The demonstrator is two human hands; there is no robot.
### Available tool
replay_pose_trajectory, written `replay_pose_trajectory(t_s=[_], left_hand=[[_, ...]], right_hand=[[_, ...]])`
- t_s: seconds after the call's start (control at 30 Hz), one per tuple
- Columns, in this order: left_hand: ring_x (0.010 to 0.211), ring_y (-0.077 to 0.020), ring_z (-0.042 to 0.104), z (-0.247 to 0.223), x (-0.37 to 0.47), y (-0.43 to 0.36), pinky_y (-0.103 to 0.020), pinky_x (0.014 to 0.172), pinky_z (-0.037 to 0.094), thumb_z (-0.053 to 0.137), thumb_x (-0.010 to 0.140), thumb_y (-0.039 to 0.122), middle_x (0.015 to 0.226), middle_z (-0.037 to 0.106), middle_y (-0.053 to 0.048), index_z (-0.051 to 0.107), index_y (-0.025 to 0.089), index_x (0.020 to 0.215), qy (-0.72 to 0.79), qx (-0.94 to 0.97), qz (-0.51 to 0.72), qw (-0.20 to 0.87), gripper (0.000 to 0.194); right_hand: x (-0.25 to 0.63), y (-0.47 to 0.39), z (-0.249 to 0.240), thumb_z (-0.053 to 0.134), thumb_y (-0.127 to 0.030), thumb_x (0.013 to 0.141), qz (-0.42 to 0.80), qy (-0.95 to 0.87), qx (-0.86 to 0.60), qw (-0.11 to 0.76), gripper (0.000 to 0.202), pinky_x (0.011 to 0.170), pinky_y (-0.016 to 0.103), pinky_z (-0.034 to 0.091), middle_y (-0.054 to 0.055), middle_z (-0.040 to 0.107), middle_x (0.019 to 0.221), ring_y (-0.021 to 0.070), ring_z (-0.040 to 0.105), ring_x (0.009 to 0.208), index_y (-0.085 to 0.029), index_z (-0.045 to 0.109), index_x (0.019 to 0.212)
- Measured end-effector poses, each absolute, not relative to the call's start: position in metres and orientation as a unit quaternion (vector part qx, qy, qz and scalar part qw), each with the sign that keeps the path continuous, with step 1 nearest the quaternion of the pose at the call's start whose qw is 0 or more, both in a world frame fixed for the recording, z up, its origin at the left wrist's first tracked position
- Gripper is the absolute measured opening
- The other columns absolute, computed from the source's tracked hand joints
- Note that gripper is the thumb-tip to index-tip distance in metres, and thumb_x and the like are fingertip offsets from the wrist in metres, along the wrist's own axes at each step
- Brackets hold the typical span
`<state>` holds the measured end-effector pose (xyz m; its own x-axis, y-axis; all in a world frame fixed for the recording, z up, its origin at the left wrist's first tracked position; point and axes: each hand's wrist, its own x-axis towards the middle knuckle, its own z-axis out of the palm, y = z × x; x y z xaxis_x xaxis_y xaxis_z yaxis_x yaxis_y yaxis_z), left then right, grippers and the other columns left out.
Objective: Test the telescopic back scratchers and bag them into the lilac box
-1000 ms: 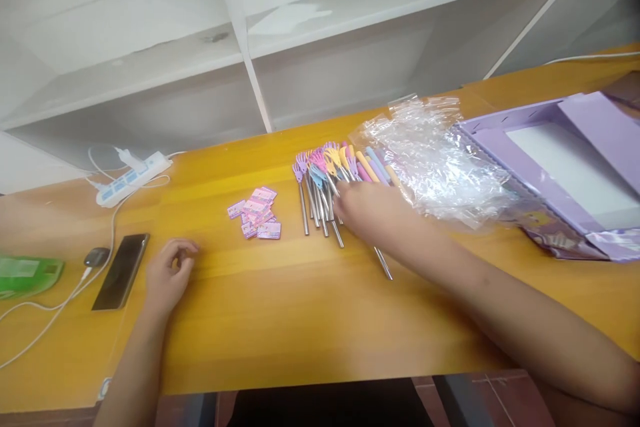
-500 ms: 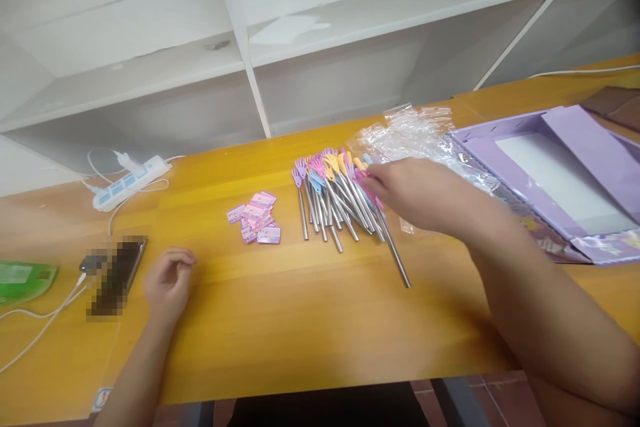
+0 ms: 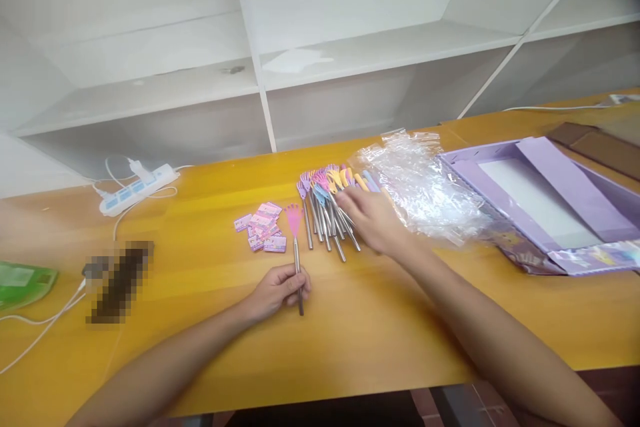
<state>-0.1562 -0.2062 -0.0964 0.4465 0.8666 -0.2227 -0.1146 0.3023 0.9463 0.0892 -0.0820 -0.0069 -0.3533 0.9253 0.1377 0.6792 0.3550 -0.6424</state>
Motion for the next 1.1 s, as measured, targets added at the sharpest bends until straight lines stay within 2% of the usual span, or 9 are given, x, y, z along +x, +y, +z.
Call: replay_pose_trajectory(t_s=[0.1,0.2,0.37,0.5,0.67,0.83,0.97,1.03,1.1], left_hand=[[0.053,-0.0057,0.044,-0.101,-0.163,-0.203,-0.023,0.054,0.033,0.068,0.098,0.062,0.076,0.063,-0.002,0.066,0.013,0.089,0.392,0.455,0.371,0.708,0.05],[0.054,-0.0054,0.045,-0.101,-0.166,-0.202,-0.023,0.056,0.036,0.069,0.097,0.061,0.078,0.063,-0.001,0.065,0.013,0.091,0.391,0.442,0.367,0.719,0.048],[0.06,-0.0073,0.052,-0.096,-0.168,-0.202,-0.023,0.059,0.039,0.075,0.094,0.055,0.084,0.065,-0.003,0.064,0.014,0.098,0.386,0.472,0.322,0.724,0.043],[0.063,-0.0085,0.052,-0.096,-0.17,-0.203,-0.023,0.06,0.04,0.073,0.095,0.056,0.087,0.065,-0.004,0.065,0.014,0.102,0.382,0.481,0.306,0.728,0.043],[0.065,-0.0091,0.05,-0.096,-0.171,-0.206,-0.023,0.062,0.04,0.07,0.098,0.055,0.089,0.066,-0.005,0.065,0.014,0.103,0.381,0.483,0.289,0.733,0.041],[0.068,-0.0097,0.052,-0.088,-0.17,-0.203,-0.024,0.064,0.044,0.067,0.1,0.057,0.094,0.06,-0.005,0.065,0.015,0.098,0.367,0.468,0.312,0.741,0.042],[0.096,-0.0192,0.058,-0.085,-0.174,-0.201,-0.031,0.082,0.052,0.062,0.1,0.062,0.118,0.056,-0.012,0.069,0.016,0.088,0.351,0.514,0.377,0.686,0.048],[0.113,-0.0256,0.055,-0.087,-0.177,-0.202,-0.035,0.093,0.051,0.06,0.101,0.064,0.117,0.058,-0.014,0.069,0.017,0.086,0.359,0.535,0.406,0.649,0.05],[0.112,-0.0262,0.056,-0.088,-0.178,-0.204,-0.036,0.094,0.05,0.058,0.102,0.064,0.113,0.06,-0.014,0.069,0.018,0.087,0.367,0.524,0.424,0.642,0.05]], right_hand=[[0.123,-0.056,-0.008,0.039,-0.051,0.107,0.11,-0.735,-0.657,0.122,0.046,0.068,0.031,0.034,0.011,0.07,0.088,0.0219,0.06,0.077,-0.018,0.066,0.091],[0.139,-0.043,-0.016,0.037,-0.057,0.106,0.115,-0.713,-0.691,-0.023,0.055,0.068,0.032,0.036,0.014,0.071,0.089,0.0239,0.062,0.076,-0.017,0.07,0.087],[0.137,-0.044,-0.024,0.04,-0.053,0.104,0.092,-0.72,-0.682,-0.091,0.05,0.066,0.032,0.037,0.013,0.072,0.088,0.0227,0.063,0.073,-0.017,0.072,0.09],[0.136,-0.046,-0.022,0.044,-0.054,0.101,0.099,-0.723,-0.678,-0.084,0.051,0.064,0.032,0.036,0.011,0.069,0.079,0.0219,0.061,0.07,-0.019,0.07,0.077],[0.142,-0.045,-0.023,0.053,-0.048,0.095,0.113,-0.724,-0.679,-0.043,0.038,0.061,0.031,0.034,0.007,0.066,0.071,0.0196,0.055,0.061,-0.021,0.066,0.071],[0.148,-0.053,-0.008,0.062,-0.044,0.09,0.163,-0.732,-0.655,0.096,0.032,0.06,0.03,0.037,0.004,0.063,0.064,0.0167,0.052,0.057,-0.021,0.06,0.068],[0.118,-0.08,-0.002,0.061,-0.054,0.095,0.382,-0.726,-0.524,0.228,0.038,0.058,0.027,0.041,0.002,0.066,0.066,0.0147,0.055,0.058,-0.021,0.065,0.077],[0.091,-0.102,-0.013,0.062,-0.053,0.097,0.515,-0.715,-0.429,0.199,0.038,0.058,0.025,0.042,0.003,0.069,0.07,0.0142,0.058,0.061,-0.02,0.067,0.081],[0.065,-0.126,-0.032,0.063,-0.049,0.099,0.592,-0.707,-0.361,0.139,0.036,0.057,0.024,0.041,0.003,0.07,0.072,0.0121,0.057,0.059,-0.018,0.068,0.082]])
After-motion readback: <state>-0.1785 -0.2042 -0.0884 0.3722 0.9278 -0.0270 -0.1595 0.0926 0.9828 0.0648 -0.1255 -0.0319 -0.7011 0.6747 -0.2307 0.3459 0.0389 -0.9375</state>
